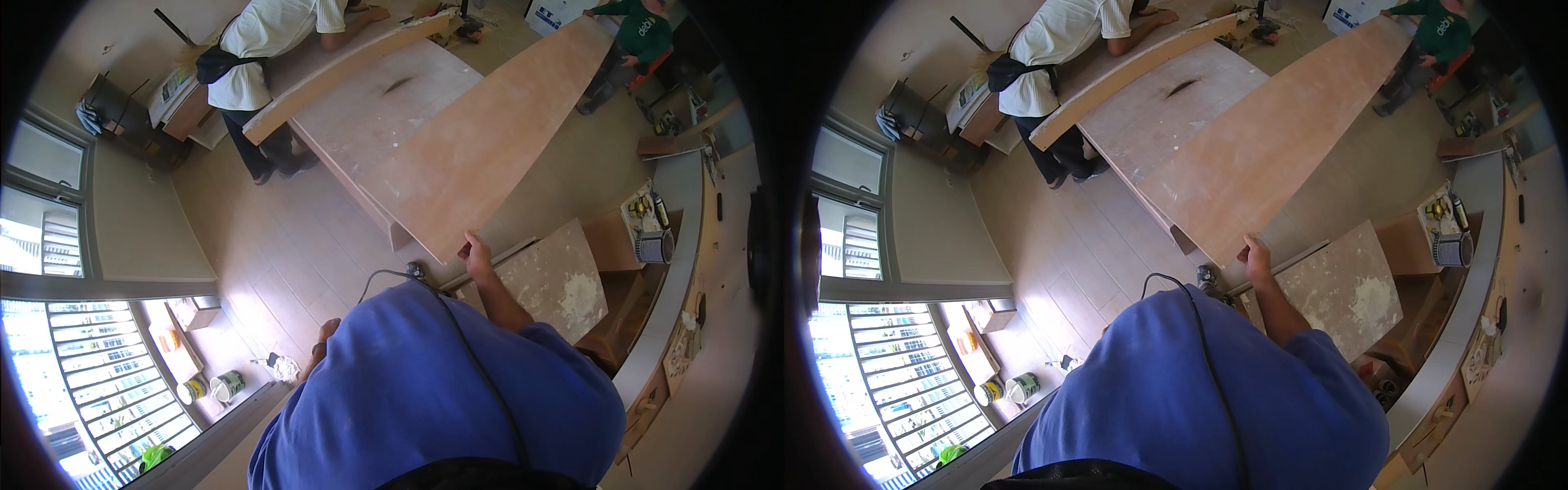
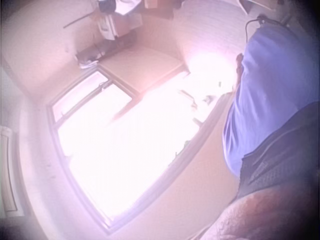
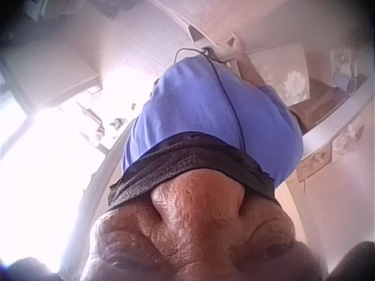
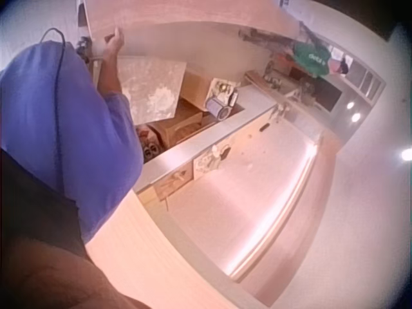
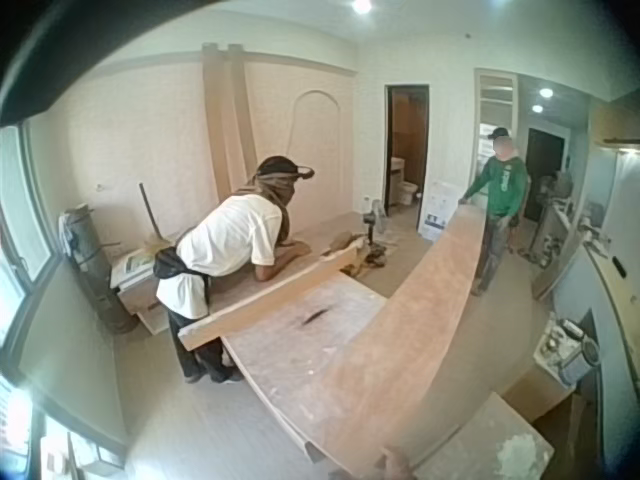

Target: The person lifts and positions a large curved wooden panel onto a partially assembled furniture frame. They align the panel with the frame and hold it in place while another person assists from the opposite side.

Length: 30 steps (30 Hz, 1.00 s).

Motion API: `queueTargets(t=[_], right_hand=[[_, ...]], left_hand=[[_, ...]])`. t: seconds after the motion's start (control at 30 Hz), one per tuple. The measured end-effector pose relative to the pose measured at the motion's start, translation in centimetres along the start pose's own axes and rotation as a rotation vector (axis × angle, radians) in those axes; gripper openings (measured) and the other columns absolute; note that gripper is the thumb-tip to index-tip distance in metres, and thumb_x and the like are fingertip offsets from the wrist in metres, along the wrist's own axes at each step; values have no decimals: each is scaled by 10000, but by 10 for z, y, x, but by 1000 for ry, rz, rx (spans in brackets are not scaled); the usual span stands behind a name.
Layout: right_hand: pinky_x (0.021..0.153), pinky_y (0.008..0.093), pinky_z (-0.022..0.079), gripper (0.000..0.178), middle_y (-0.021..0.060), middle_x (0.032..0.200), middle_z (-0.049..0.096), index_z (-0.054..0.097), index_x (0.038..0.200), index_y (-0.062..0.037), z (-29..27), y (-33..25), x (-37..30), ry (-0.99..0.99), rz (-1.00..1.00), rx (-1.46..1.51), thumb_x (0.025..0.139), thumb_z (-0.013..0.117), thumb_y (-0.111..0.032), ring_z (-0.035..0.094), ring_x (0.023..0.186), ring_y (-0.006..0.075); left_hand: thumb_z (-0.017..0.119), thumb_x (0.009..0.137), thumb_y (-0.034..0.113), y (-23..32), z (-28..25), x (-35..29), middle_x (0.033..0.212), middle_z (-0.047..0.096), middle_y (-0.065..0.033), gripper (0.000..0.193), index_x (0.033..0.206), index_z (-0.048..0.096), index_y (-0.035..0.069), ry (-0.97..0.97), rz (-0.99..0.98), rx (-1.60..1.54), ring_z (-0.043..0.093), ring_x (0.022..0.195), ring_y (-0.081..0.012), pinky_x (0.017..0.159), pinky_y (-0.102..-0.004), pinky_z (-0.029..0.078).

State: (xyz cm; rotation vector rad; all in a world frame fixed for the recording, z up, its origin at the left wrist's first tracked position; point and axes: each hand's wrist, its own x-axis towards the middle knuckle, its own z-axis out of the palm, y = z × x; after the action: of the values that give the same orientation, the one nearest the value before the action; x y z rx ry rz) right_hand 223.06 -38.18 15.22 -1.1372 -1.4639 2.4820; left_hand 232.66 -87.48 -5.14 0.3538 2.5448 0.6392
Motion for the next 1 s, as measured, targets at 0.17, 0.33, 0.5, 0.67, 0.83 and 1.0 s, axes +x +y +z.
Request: queueTargets(t=[0.17,0.33,0.5,0.67,0.83,1.0], right_hand=[[614,291,462,158,27,760,558,551,854,-104,6,10,8,11,4,85,792,574,-246,556,661,147],[658,308,482,189,23,820,570,556,913,-91,10,4,37,105,-50,206,783,600,-221,568,705,158],[650,293,484,186,12,831,571,557,913,-93,-14,-37,70,177,-59,181,789,608,-220,567,720,139],[573,258,462,190,13,804,567,571,899,-71,-25,-72,128,299,-150,155,788,618,-218,558,670,123],[531,256,450,183,35,803,571,572,873,-52,-39,-119,176,290,-196,117,781,629,-200,560,640,129],[530,252,452,181,32,790,570,577,842,-51,-35,-164,213,286,-189,100,773,640,-205,549,623,130]], left_hand=[[485,803,246,-10,0,-9,902,589,-141,201,864,531,61,39,6,1,540,905,-325,743,-426,440],[485,799,244,-25,9,-31,906,589,-141,200,869,533,64,107,-3,-11,539,905,-326,740,-425,440],[511,787,246,-22,-6,-33,914,589,-141,205,874,535,61,80,25,-41,538,914,-324,741,-430,438],[563,771,244,12,-46,-32,930,598,-101,288,990,535,59,-105,-179,-151,567,863,-245,727,-368,468],[504,819,236,63,-92,-11,886,595,-76,315,1083,504,64,72,-604,-873,549,704,-172,544,-290,430],[503,828,232,102,-99,29,915,597,-100,322,1098,498,56,159,-518,-949,553,724,-179,555,-278,425]])
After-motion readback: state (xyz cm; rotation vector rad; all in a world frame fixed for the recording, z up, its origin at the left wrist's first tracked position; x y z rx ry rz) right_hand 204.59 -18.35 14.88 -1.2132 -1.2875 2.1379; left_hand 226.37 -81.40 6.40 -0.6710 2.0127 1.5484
